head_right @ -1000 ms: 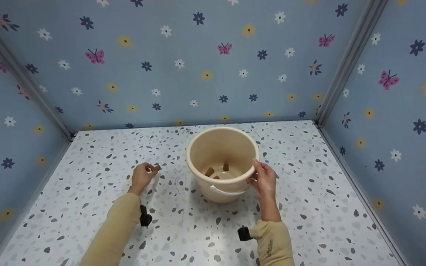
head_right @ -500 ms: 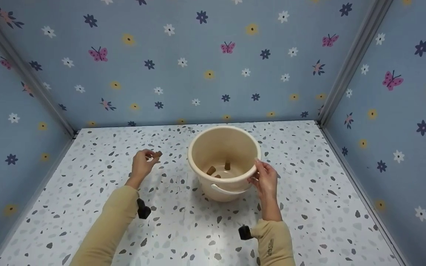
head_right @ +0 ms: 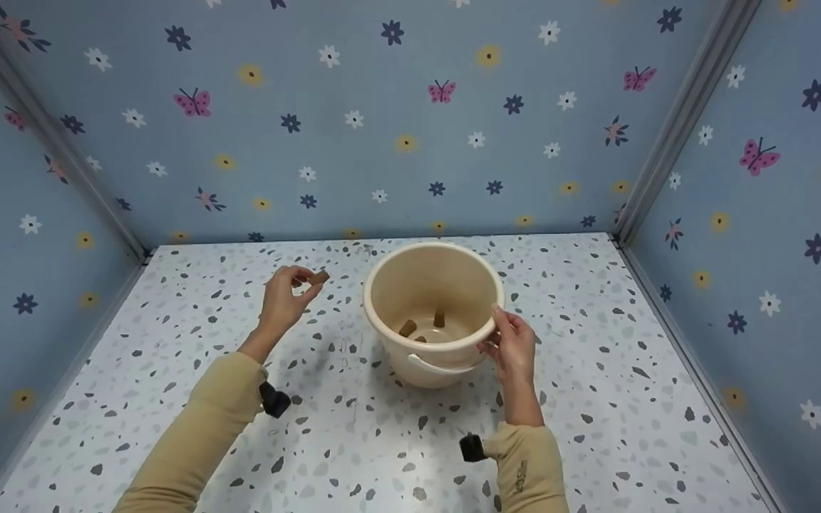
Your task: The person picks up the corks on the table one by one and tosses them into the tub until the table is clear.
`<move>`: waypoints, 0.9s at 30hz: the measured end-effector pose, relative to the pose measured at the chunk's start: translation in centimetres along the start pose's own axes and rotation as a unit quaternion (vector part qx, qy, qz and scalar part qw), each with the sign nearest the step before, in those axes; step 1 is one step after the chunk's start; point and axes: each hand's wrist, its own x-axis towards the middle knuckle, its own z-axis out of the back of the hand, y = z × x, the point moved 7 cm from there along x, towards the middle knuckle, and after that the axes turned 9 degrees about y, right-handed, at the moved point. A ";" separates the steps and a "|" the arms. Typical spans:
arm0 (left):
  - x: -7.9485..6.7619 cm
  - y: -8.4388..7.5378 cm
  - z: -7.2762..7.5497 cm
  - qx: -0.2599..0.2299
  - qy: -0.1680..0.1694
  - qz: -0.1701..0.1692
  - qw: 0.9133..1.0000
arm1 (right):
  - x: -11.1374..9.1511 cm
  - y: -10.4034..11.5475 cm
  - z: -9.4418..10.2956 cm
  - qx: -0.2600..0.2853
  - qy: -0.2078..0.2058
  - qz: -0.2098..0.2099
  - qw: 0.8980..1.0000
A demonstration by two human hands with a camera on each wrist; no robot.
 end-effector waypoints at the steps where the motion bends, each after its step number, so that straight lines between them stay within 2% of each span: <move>1: 0.0 -0.5 0.0 -0.002 0.000 -0.008 1.000 | 0.4 -0.2 0.3 -0.001 0.004 0.005 1.000; 3: 0.1 -1.6 -0.1 -0.007 0.005 -0.023 1.000 | 1.4 -0.9 1.0 0.000 0.011 0.017 1.000; 5: 0.1 -2.6 -0.3 -0.011 0.012 -0.033 0.999 | 3.5 -2.1 2.5 0.004 0.030 0.040 0.999; 7: 0.0 -3.6 -0.5 -0.013 0.020 -0.042 0.999 | 6.1 -3.7 4.4 0.021 0.066 0.067 0.995; 11: -0.3 -5.6 -1.0 -0.017 0.037 -0.049 0.998 | 7.6 -4.5 5.3 0.053 0.088 0.076 0.992; 12: -0.4 -6.0 -1.1 -0.016 0.042 -0.049 0.998 | 7.3 -4.4 5.1 0.053 0.086 0.076 0.992; 14: -0.5 -6.9 -1.5 -0.017 0.054 -0.050 0.997 | 5.3 -3.1 3.7 0.032 0.058 0.066 0.996; 15: -0.5 -7.3 -1.6 -0.015 0.059 -0.052 0.997 | 5.2 -3.0 3.7 0.018 0.040 0.065 0.997; 18: -0.7 -8.4 -2.1 -0.013 0.070 -0.061 0.996 | 2.2 -1.3 1.7 0.008 0.010 0.047 0.999; 20: -0.8 -9.0 -2.4 -0.011 0.075 -0.066 0.995 | 1.2 -0.6 0.9 0.021 0.007 0.037 0.999; 24: -0.9 -9.9 -3.2 -0.005 0.085 -0.076 0.993 | 0.1 0.1 0.1 0.030 0.011 0.021 0.999; 27: -1.0 -10.5 -3.8 0.005 0.095 -0.081 0.992 | 0.2 0.0 0.3 0.028 0.010 0.021 0.999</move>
